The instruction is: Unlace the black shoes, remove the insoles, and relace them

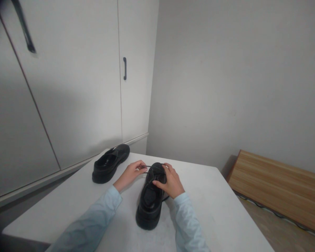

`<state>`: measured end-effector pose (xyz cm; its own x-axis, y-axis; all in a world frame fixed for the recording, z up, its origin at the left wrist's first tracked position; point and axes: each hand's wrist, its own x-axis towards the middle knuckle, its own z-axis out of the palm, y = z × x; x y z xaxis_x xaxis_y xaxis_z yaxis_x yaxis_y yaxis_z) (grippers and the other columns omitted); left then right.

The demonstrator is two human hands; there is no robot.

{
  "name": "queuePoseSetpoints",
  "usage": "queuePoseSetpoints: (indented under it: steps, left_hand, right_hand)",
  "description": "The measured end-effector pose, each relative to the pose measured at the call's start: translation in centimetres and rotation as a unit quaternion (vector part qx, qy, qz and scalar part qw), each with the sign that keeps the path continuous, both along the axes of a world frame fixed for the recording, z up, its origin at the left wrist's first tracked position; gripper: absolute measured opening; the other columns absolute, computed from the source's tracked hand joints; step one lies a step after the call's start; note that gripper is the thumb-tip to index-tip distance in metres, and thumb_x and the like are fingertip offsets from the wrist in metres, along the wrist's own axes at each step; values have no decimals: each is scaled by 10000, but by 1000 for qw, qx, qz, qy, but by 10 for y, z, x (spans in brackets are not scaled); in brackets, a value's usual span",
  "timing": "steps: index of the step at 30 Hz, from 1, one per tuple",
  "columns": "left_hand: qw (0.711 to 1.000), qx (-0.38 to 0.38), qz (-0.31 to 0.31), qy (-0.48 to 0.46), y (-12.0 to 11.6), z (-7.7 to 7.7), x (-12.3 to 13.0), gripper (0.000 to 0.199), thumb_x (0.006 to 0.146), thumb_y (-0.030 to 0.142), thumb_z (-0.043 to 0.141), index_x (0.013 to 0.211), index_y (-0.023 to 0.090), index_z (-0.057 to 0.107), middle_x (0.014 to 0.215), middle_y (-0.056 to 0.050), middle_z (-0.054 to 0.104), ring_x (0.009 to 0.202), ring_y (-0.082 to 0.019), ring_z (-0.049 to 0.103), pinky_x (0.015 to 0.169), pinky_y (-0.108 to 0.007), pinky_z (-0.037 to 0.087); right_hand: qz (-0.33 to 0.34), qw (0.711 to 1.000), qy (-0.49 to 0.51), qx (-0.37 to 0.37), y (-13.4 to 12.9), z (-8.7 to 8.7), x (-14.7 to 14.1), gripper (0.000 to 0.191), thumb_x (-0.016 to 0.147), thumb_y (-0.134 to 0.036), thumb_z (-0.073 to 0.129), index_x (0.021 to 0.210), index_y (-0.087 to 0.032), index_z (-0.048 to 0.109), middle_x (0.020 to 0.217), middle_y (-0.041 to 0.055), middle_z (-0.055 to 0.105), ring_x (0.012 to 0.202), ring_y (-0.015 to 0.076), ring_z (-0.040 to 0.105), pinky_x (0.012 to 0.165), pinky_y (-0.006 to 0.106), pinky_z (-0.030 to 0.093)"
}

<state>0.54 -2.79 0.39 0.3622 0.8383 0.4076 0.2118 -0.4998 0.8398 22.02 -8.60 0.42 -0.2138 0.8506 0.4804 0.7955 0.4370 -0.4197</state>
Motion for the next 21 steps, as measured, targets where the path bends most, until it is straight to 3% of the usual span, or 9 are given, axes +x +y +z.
queuePoseSetpoints:
  steps: [9, 14, 21]
  left_hand:
    - [993, 63, 25, 95, 7, -9, -1, 210, 704, 342, 688, 650, 144, 642, 664, -19, 624, 639, -150, 546, 594, -245, 384]
    - [986, 91, 19, 135, 4, -5, -5, 165, 766, 313, 616, 768, 173, 701, 697, -37, 625, 686, -164, 563, 649, -259, 406]
    - [985, 111, 51, 125, 3, 1, -10, 72, 759, 208, 598, 755, 180, 664, 756, -31, 617, 705, -159, 559, 668, -260, 416]
  right_hand:
    - [-10, 1000, 0, -8, 0, -1, 0, 559, 708, -450, 664, 1177, -190, 509, 1269, 135, 452, 1198, 273, 450, 995, 442, 394]
    - [-15, 1000, 5, -3, 1, -3, 0, 582, 699, -443, 673, 1201, -211, 491, 1269, 124, 449, 1199, 271, 448, 981, 441, 402]
    - [-14, 1000, 5, -7, 0, -1, 0, 606, 703, -454, 667, 1224, -214, 472, 1273, 125, 444, 1198, 276, 445, 977, 442, 399]
